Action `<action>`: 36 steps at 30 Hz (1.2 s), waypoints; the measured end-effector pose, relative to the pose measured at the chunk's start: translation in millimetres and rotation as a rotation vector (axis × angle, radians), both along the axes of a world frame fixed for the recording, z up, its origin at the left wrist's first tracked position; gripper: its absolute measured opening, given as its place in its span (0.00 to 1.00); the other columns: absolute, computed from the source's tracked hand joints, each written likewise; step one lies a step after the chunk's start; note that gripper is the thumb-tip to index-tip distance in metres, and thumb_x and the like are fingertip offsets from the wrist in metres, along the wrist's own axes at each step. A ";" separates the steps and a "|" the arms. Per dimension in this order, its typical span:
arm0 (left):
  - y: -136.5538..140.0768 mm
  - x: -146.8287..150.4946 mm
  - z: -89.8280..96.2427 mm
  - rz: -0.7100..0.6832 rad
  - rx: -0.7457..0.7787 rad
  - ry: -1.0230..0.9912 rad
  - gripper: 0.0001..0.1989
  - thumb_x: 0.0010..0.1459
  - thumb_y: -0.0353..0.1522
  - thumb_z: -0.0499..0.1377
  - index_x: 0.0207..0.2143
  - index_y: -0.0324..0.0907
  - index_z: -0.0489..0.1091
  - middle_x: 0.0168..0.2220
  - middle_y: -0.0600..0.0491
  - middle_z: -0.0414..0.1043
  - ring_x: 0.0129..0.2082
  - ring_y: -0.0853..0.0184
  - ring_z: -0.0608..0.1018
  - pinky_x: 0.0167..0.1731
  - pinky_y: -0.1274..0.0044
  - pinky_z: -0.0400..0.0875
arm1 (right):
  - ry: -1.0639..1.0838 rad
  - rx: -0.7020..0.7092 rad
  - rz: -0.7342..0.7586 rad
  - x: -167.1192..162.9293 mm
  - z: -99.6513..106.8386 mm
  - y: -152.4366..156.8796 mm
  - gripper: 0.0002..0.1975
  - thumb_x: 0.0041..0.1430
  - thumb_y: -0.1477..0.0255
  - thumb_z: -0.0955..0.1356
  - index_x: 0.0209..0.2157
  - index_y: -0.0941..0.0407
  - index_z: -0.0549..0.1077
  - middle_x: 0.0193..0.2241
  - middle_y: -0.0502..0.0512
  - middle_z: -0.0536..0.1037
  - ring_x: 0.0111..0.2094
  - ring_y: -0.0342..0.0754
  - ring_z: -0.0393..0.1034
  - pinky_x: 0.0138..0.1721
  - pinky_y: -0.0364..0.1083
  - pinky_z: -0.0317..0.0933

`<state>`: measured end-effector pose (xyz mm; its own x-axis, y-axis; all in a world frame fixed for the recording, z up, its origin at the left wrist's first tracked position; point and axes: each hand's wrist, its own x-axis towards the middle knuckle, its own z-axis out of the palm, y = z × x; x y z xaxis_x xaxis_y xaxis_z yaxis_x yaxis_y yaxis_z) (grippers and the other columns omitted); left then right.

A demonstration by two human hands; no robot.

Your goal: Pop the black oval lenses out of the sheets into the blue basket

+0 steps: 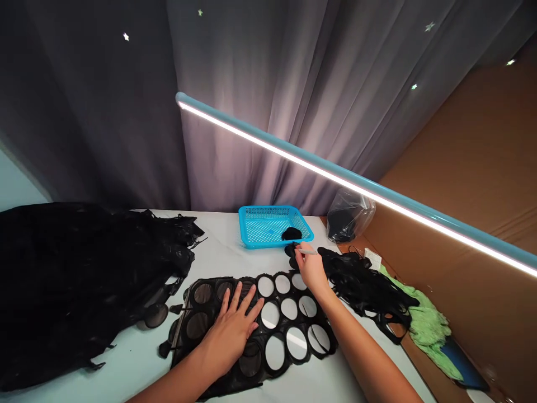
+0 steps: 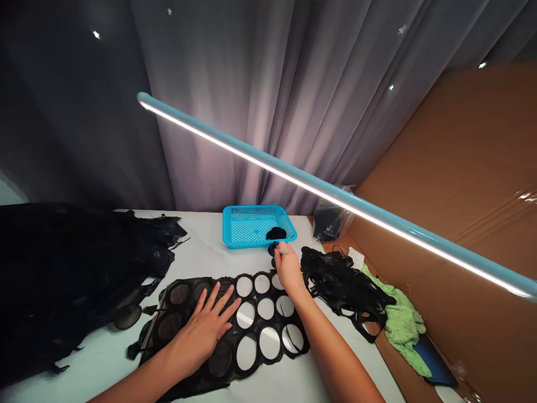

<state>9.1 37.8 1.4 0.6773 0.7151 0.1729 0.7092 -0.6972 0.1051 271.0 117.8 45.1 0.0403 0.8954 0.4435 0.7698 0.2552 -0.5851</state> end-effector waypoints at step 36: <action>-19.5 -42.1 -10.1 0.071 0.153 0.007 0.22 0.70 0.35 0.48 0.65 0.42 0.58 0.67 0.45 0.53 0.66 0.49 0.55 0.58 0.57 0.60 | -0.142 -0.184 0.700 -94.8 -18.8 -47.5 0.05 0.64 0.79 0.62 0.36 0.55 0.66 0.40 0.56 0.69 0.40 0.48 0.64 0.42 0.46 0.61</action>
